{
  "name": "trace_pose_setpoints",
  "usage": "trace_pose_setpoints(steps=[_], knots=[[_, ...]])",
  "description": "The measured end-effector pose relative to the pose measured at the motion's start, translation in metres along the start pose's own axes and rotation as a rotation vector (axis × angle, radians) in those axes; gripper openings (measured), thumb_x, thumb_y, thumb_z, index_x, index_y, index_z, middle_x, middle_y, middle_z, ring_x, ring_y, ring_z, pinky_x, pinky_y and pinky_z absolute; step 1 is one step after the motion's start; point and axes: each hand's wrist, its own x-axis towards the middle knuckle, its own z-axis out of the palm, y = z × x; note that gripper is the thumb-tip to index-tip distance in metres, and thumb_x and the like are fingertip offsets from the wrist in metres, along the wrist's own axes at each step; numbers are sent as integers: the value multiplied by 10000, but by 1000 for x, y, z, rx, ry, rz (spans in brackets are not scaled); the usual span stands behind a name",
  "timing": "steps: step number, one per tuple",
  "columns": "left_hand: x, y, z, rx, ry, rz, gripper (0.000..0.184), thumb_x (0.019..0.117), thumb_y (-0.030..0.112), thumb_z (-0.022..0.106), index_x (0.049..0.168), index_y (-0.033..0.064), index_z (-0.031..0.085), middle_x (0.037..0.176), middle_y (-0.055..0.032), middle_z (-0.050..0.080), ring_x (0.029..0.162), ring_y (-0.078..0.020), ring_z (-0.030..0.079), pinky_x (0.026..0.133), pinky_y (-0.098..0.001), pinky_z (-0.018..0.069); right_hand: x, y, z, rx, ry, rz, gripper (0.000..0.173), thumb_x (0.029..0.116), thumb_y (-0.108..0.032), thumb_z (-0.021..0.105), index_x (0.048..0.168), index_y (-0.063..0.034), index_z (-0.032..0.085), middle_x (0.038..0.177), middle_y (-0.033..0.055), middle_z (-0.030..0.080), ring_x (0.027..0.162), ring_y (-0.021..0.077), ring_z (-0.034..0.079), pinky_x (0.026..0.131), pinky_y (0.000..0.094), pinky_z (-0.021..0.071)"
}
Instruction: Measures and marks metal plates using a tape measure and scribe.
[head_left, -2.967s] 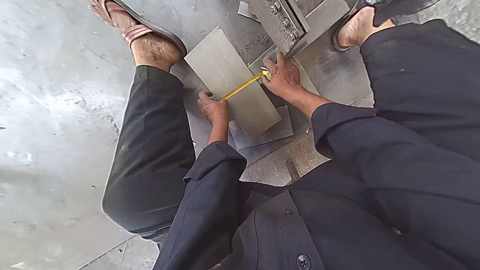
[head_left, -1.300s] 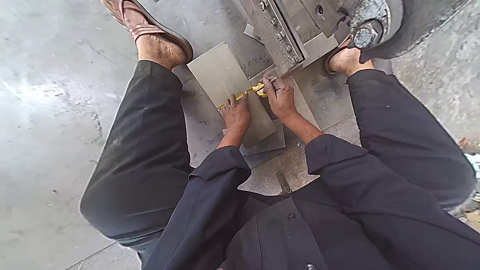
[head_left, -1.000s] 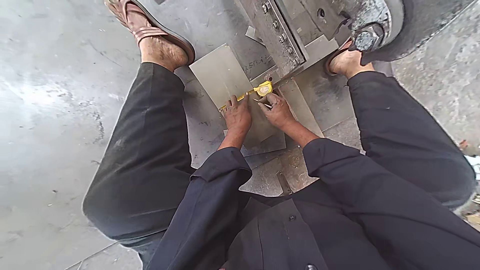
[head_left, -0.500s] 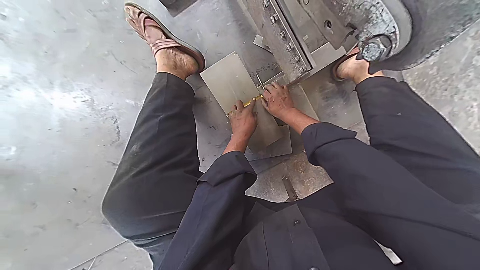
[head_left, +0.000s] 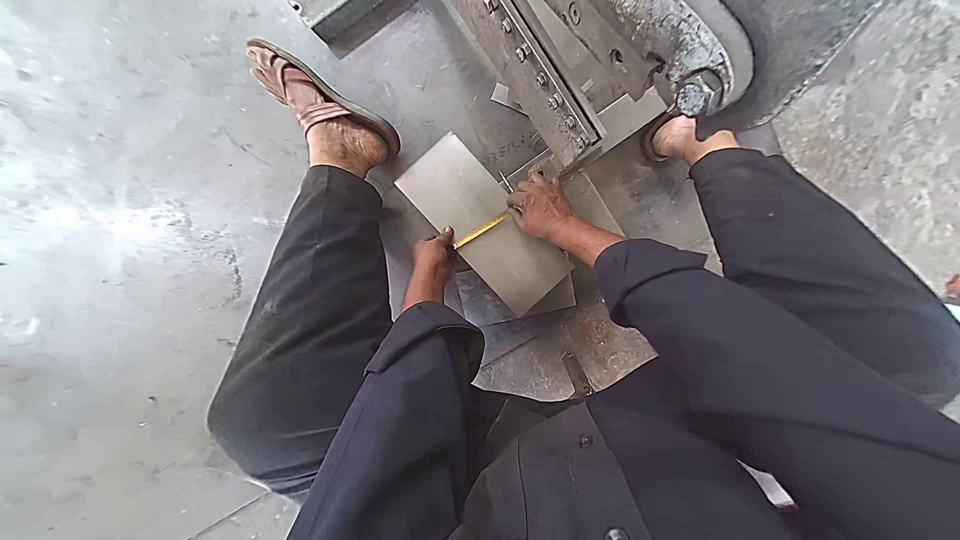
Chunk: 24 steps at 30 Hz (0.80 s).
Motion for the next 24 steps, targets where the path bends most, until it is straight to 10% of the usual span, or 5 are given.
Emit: trace_pose_setpoints(steps=[9,24], knots=[[-28,-35,2,-362,-221,-149,386,1024,119,611,1377,85,459,1126,-159,643,877,-247,691,739,-419,602,-93,42,-40,79,-155,-246,263,1020,-331,589,1163,-207,772,1171,69,722,1217,322,602,1000,578,448],[-55,-71,89,-287,-431,-298,404,1048,160,589,1398,19,445,1155,-212,683,937,-300,736,816,-442,630,-113,137,-34,87,50,-74,294,1030,-327,561,1146,-147,763,1141,109,722,1164,365,613,928,572,477]])
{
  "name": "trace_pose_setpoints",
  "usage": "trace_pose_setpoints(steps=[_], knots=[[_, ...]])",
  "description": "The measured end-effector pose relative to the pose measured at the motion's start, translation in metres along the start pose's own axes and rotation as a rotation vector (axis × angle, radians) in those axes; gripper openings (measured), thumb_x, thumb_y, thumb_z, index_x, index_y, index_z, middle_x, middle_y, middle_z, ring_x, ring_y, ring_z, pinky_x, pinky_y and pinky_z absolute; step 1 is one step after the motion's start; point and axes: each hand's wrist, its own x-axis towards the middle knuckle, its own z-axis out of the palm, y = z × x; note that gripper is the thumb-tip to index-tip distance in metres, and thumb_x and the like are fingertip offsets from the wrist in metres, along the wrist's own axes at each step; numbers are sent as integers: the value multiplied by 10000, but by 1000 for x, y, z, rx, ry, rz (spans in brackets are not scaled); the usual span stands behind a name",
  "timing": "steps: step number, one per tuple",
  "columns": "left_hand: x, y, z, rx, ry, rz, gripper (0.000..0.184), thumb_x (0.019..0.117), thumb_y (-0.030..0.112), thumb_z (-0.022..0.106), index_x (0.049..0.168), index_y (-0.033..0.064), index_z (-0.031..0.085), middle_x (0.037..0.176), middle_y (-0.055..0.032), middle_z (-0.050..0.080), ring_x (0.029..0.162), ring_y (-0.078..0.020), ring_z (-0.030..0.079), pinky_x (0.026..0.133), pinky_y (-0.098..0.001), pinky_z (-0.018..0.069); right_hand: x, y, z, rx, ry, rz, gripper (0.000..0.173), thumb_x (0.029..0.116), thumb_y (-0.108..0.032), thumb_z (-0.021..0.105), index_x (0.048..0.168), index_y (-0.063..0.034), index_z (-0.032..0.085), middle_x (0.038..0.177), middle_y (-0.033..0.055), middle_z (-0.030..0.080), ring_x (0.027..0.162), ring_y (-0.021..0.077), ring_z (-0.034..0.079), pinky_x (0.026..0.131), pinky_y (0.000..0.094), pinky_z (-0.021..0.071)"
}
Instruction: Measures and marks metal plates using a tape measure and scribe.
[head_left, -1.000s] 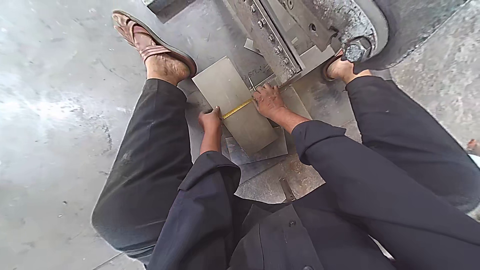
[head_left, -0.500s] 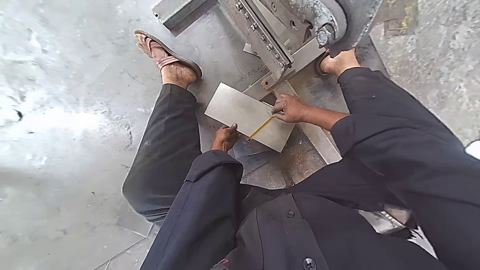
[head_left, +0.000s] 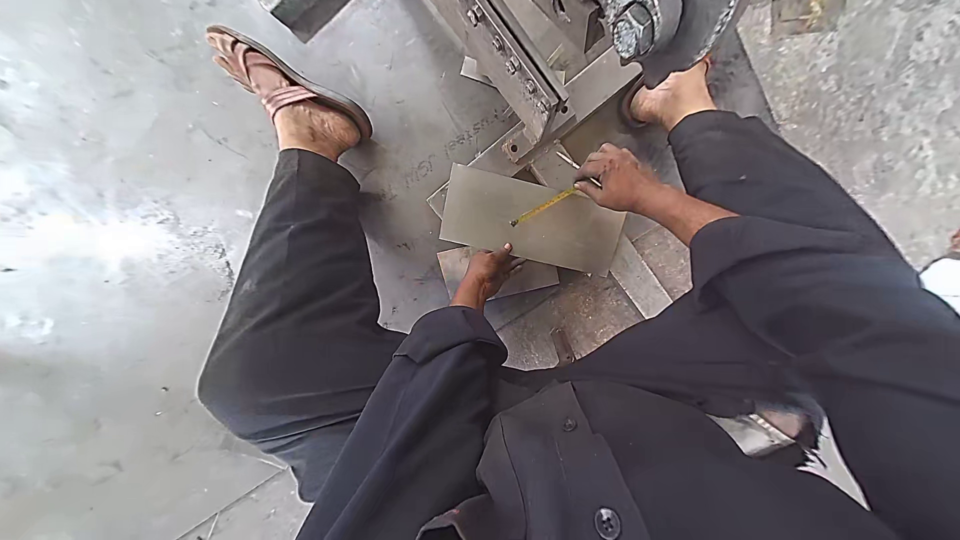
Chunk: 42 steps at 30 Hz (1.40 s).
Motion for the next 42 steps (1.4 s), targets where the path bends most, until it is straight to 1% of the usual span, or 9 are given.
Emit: trace_pose_setpoints(steps=[4,6,10,13,19,24,29,32,42], knots=[[-17,24,-12,599,44,-103,404,1059,347,582,1239,-13,613,970,-152,736,807,-241,746,746,-401,634,0,-17,8,92,23,273,311,1026,-349,568,1149,-138,760,1116,112,712,1151,337,621,978,543,481],[-28,36,-12,753,126,16,414,1014,353,665,1212,-10,645,963,-154,726,804,-235,718,770,-425,612,-9,-32,11,144,20,368,308,1023,-335,569,1141,-124,760,1103,129,714,1134,334,632,982,537,479],[-35,67,7,386,-22,312,506,985,182,709,1433,49,514,1233,-184,671,967,-259,732,831,-405,630,-23,-64,15,208,17,426,279,1009,-312,583,1098,-122,767,1086,126,732,1112,335,648,966,543,489],[-33,78,22,280,-67,392,210,965,59,701,1159,-9,656,989,-119,724,802,-188,728,756,-341,634,-29,-78,21,216,19,448,277,999,-325,588,1081,-136,774,1075,112,740,1102,329,653,953,554,486],[-17,127,-9,596,138,602,217,925,76,743,1117,-12,695,975,-89,722,769,-125,671,739,-321,589,-53,-59,4,174,-101,660,311,1033,-372,577,1178,-163,756,1197,141,721,1195,367,643,967,621,502],[-31,193,5,830,279,516,350,939,33,724,1266,-45,629,1230,-182,663,1006,-207,643,955,-388,514,-95,4,7,95,-198,878,314,1032,-344,576,1142,-110,753,1168,207,719,1156,415,661,941,653,498],[50,188,-29,929,263,729,356,849,98,804,1166,-4,677,1086,-126,693,859,-126,654,841,-353,567,-88,16,21,80,-255,952,319,1035,-328,559,1193,-111,731,1239,200,696,1220,404,632,970,636,499],[51,180,-23,938,248,674,350,867,108,801,1186,16,689,1148,-126,701,958,-138,678,903,-366,571,-91,17,18,71,-254,930,290,1030,-263,556,1205,-103,724,1236,196,698,1212,396,640,974,616,509],[40,170,-17,842,196,678,391,849,31,793,1219,27,667,1162,-77,694,957,-67,666,872,-295,575,-98,12,17,52,-326,927,283,1004,-213,570,1186,-42,702,1216,226,687,1198,403,642,968,598,514]])
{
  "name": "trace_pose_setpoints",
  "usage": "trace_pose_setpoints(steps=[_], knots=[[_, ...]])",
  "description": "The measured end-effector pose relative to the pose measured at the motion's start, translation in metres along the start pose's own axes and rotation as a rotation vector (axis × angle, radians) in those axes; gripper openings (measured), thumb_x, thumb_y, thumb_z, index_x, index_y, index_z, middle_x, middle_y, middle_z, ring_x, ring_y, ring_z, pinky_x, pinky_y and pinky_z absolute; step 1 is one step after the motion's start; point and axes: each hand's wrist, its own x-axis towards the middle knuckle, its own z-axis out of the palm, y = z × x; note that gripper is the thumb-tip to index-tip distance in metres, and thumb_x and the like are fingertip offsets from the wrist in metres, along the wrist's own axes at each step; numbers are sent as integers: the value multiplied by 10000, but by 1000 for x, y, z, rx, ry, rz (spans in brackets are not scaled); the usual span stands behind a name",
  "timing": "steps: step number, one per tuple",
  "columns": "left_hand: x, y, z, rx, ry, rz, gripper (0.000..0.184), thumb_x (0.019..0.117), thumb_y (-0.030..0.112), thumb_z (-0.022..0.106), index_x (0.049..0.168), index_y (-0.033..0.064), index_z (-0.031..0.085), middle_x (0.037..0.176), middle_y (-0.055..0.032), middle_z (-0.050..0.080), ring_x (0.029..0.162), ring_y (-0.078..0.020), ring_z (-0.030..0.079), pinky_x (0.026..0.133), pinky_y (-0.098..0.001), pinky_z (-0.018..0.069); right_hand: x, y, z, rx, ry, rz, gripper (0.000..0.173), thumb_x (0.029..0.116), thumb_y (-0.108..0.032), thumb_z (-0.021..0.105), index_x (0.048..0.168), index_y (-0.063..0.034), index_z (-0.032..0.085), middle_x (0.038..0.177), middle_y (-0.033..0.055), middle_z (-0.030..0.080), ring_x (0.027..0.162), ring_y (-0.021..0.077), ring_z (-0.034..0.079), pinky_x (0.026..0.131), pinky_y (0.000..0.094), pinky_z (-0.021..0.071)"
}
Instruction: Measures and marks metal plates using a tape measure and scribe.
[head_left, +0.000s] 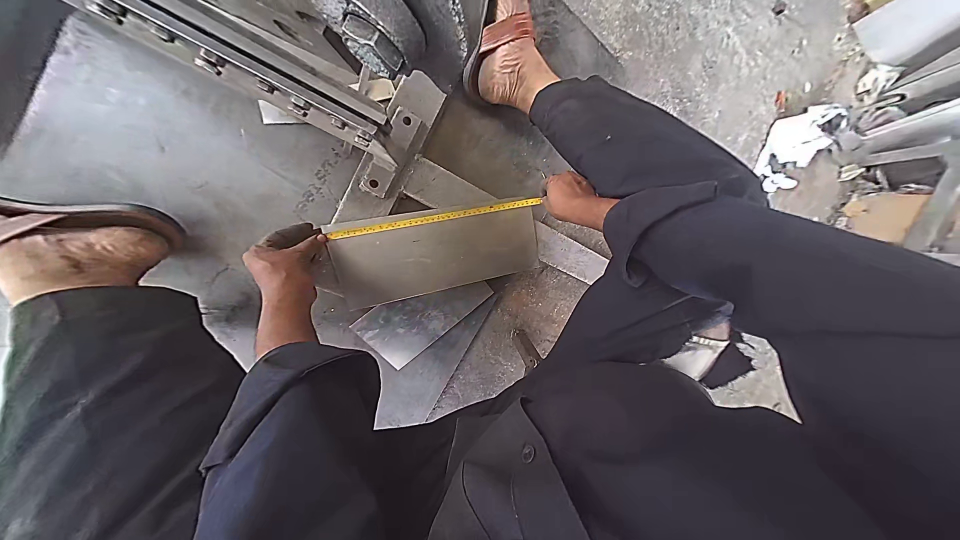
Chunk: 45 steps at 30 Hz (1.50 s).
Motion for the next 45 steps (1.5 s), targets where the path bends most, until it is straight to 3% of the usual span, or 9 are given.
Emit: trace_pose_setpoints(steps=[6,13,22,25,28,31,45], knots=[[2,7,2,-33,-5,19,373,850,10,781,1205,28,671,1120,-46,703,885,-38,665,825,-260,580,-3,1,-2,6,-29,2,282,986,-185,588,1174,-6,695,1211,252,676,1194,422,638,954,610,518],[3,12,2,32,-33,-25,367,880,59,772,1232,44,669,1172,-69,698,956,-85,667,886,-325,568,4,-3,3,79,-46,-5,295,1007,-206,561,1233,-103,721,1268,213,681,1234,403,629,978,628,509],[4,9,-11,-108,113,-149,381,852,-11,755,1217,46,659,1098,-60,685,795,-82,647,741,-275,576,21,-23,5,282,40,-28,280,1015,-241,565,1214,-173,749,1217,169,720,1186,385,658,964,649,501],[-3,7,-18,-123,86,-150,389,883,13,733,1257,70,643,1134,-59,679,858,-98,665,790,-303,589,25,-34,2,259,71,-24,273,1013,-260,569,1203,-186,750,1217,163,720,1193,380,654,962,650,500],[7,0,-15,-203,109,-157,365,873,8,747,1222,71,661,1038,-45,709,779,-95,685,720,-290,606,25,-33,2,227,77,-33,271,1010,-265,569,1197,-190,751,1213,158,721,1190,372,654,955,638,503],[0,-1,-15,-201,84,-169,368,906,41,732,1259,71,631,1119,-46,676,854,-93,679,799,-295,600,25,-33,1,188,63,-36,283,1014,-283,565,1212,-195,747,1251,154,707,1233,376,629,971,646,488],[8,-9,-7,-201,182,-131,369,849,9,766,1199,48,656,1067,-50,683,790,-93,661,739,-296,596,32,-24,0,124,98,-54,301,1029,-333,570,1213,-164,738,1264,146,702,1246,359,628,991,616,499]])
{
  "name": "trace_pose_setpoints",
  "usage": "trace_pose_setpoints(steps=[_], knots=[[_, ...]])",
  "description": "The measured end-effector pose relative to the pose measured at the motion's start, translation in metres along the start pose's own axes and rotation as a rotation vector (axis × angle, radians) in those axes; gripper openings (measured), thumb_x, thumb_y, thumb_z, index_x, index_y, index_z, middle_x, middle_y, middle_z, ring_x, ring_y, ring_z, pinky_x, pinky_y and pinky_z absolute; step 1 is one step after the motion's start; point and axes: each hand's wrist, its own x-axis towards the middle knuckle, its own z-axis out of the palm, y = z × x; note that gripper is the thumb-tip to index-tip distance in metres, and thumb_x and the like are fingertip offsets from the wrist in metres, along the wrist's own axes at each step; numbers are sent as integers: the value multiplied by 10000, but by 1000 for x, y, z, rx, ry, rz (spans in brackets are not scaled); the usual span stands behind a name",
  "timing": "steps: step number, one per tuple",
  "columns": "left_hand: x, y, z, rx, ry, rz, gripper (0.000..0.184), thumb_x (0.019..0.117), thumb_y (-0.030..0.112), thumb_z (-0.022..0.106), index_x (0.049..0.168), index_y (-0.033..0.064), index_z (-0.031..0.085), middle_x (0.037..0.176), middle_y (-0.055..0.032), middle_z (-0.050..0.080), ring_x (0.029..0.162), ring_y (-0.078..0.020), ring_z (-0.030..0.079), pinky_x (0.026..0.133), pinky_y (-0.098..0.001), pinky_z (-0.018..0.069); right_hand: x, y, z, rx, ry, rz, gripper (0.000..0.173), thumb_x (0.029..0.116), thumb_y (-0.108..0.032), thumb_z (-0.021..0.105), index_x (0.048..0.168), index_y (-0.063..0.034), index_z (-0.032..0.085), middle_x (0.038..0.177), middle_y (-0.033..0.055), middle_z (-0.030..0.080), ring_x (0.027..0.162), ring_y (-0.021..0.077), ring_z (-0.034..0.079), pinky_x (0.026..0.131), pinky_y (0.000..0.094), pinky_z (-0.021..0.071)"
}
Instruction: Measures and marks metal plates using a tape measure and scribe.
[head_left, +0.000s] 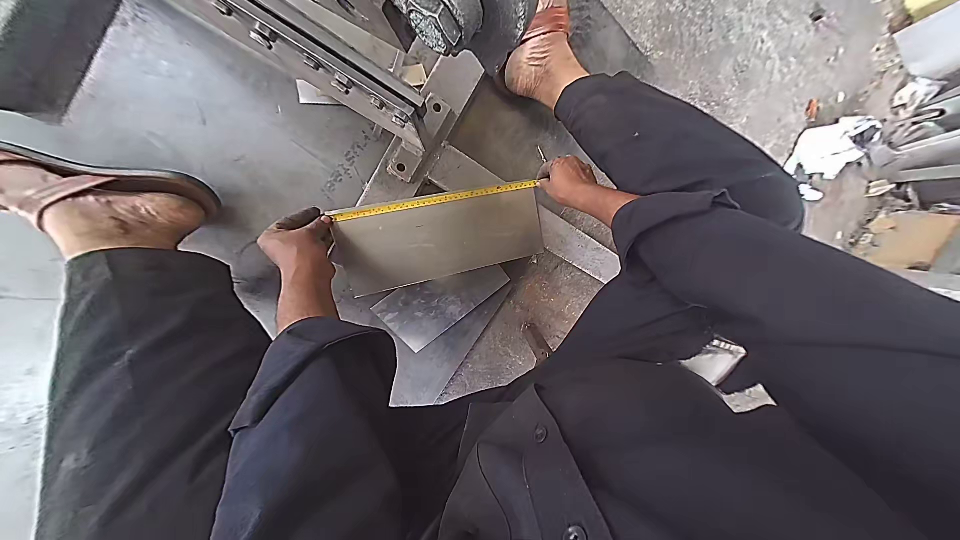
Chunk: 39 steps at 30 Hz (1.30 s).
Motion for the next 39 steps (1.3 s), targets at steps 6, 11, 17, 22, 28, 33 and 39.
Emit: trace_pose_setpoints(steps=[6,11,17,22,28,33,39], knots=[[2,1,-3,12,-37,-9,376,871,16,747,1232,49,648,1155,-68,673,891,-108,670,792,-310,595,-4,-3,-5,-20,21,-5,294,1035,-329,568,1220,-171,733,1247,153,705,1248,370,621,981,618,501],[-7,10,-25,7,11,6,384,887,14,708,1264,44,636,1197,-74,670,953,-125,669,822,-325,585,-11,-26,-34,-16,128,-84,283,1029,-339,570,1213,-219,749,1273,115,701,1307,374,564,1004,652,443],[-88,11,-54,75,-372,-100,314,933,74,705,1237,14,660,1063,-94,720,859,-149,693,805,-333,595,-33,-65,-42,-91,67,-215,288,1014,-374,599,1175,-198,760,1213,168,710,1242,411,603,949,685,454],[-171,-18,-36,354,-631,-127,244,945,90,683,1187,57,694,1030,-105,709,815,-175,666,787,-385,571,-67,-115,-17,-243,112,-539,259,1024,-306,594,1141,-151,764,1182,157,719,1231,426,586,947,681,428],[-167,-25,-26,661,-501,-64,245,962,210,660,1118,27,707,1005,-217,709,863,-379,679,786,-600,532,-80,-189,8,-315,147,-768,243,1034,-241,577,1130,-118,763,1173,136,713,1224,390,585,973,648,417],[-145,-19,-48,183,-348,-5,270,1002,134,630,1243,15,644,1118,-170,706,930,-261,704,854,-466,588,-89,-214,24,-162,38,-595,290,1026,-316,570,1156,-126,745,1189,128,719,1243,359,594,978,610,447],[-111,41,-19,613,-307,332,486,981,155,674,1443,64,557,1418,-183,594,1287,-357,591,1073,-568,478,-105,-161,16,133,-128,-268,273,1018,-335,599,1090,-136,771,1053,146,736,1041,347,696,878,614,542]])
